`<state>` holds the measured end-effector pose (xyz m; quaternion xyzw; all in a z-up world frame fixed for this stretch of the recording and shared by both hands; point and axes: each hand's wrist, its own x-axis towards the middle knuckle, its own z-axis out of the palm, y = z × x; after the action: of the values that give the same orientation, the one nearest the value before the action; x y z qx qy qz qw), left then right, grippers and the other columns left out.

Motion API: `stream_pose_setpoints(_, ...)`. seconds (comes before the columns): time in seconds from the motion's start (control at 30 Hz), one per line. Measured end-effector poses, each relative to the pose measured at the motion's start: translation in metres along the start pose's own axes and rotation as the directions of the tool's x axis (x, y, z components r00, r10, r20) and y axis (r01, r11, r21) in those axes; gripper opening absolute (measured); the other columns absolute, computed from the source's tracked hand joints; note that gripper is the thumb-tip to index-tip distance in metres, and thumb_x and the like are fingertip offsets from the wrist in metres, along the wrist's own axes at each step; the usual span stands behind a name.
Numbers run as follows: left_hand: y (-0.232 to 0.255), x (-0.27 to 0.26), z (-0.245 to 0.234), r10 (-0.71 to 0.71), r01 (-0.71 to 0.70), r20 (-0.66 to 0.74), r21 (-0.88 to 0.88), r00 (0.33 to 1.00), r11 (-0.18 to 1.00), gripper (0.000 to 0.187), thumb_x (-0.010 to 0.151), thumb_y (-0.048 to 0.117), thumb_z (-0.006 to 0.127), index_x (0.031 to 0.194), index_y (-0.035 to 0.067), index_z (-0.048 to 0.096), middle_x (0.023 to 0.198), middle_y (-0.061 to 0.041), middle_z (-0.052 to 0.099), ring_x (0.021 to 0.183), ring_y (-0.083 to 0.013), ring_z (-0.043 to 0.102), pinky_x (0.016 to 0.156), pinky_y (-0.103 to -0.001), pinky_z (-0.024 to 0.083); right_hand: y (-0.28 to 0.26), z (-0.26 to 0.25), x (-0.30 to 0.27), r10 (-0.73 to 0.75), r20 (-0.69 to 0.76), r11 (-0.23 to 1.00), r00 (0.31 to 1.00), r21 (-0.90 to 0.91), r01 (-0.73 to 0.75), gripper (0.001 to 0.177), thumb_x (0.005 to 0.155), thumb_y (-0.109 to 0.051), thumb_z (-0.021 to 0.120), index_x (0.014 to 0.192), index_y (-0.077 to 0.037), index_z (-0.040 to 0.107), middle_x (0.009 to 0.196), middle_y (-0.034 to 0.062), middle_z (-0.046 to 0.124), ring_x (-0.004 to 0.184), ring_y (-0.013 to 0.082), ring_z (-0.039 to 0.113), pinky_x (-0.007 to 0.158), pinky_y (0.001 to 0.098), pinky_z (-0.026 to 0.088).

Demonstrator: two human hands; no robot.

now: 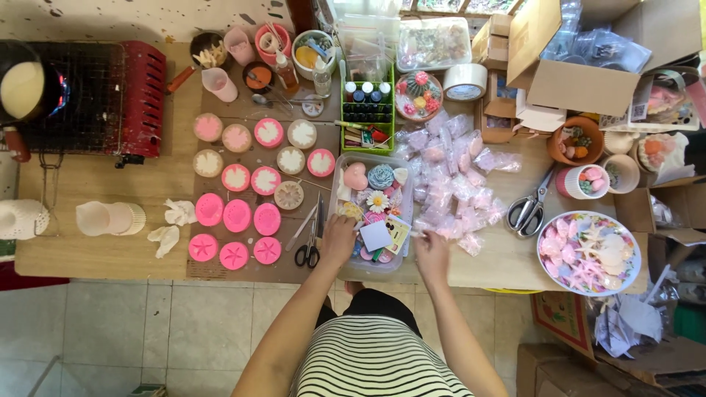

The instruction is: Preparing, de-molding, and organizing decorative wax elements for candle making.

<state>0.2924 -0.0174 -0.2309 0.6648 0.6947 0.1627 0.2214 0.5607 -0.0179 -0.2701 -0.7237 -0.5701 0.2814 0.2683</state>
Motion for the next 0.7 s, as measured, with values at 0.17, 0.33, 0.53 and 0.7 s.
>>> stream_pose_setpoints(0.17,0.000,-0.002,0.010,-0.129,0.113,-0.055,-0.229,0.990,0.967,0.024,0.087,0.007,0.068,0.111,0.002,0.069,0.103,-0.018,0.069,0.101,-0.0363,0.063,0.087,-0.047,0.051,-0.051,0.015,0.009,-0.040,0.134,0.996,0.990,-0.071,0.049,0.033,0.079,-0.022,0.080,0.098,0.003,0.068,0.094,0.0200,0.068,0.080,0.0337,0.067,0.074,0.0439,0.054)
stream_pose_setpoints(0.33,-0.011,-0.001,-0.004,-0.466,0.438,0.186,-0.733,0.865,0.521,0.025,0.095,0.011,0.064,0.118,0.001,0.065,0.101,-0.017,0.073,0.084,-0.0303,0.071,0.066,-0.040,0.055,-0.064,0.000,0.004,-0.027,-0.053,0.998,0.998,0.055,0.030,0.018,0.089,-0.014,0.074,0.097,0.000,0.068,0.085,0.0145,0.070,0.072,0.0252,0.066,0.069,0.0383,0.053)
stream_pose_setpoints(0.53,-0.039,-0.012,0.017,-0.062,0.446,0.505,-0.808,0.861,-0.385,0.037,0.101,0.034,0.056,0.128,0.010,0.059,0.106,-0.009,0.071,0.090,-0.0239,0.069,0.067,-0.039,0.057,-0.081,0.002,0.011,0.084,0.277,0.607,0.957,0.747,-0.270,0.015,0.093,-0.007,0.070,0.106,-0.002,0.065,0.083,-0.0001,0.068,0.069,0.0100,0.062,0.062,0.0253,0.051)
stream_pose_setpoints(0.7,0.005,-0.012,-0.045,0.367,0.523,0.386,-0.472,0.847,-0.710,0.068,0.101,0.067,0.042,0.127,0.006,0.057,0.104,-0.012,0.070,0.089,-0.0283,0.068,0.071,-0.044,0.055,-0.116,-0.002,0.008,-0.015,0.471,0.606,0.882,0.706,-0.366,0.028,0.092,-0.007,0.073,0.119,0.002,0.071,0.080,-0.0011,0.065,0.064,0.0074,0.053,0.056,0.0243,0.040)
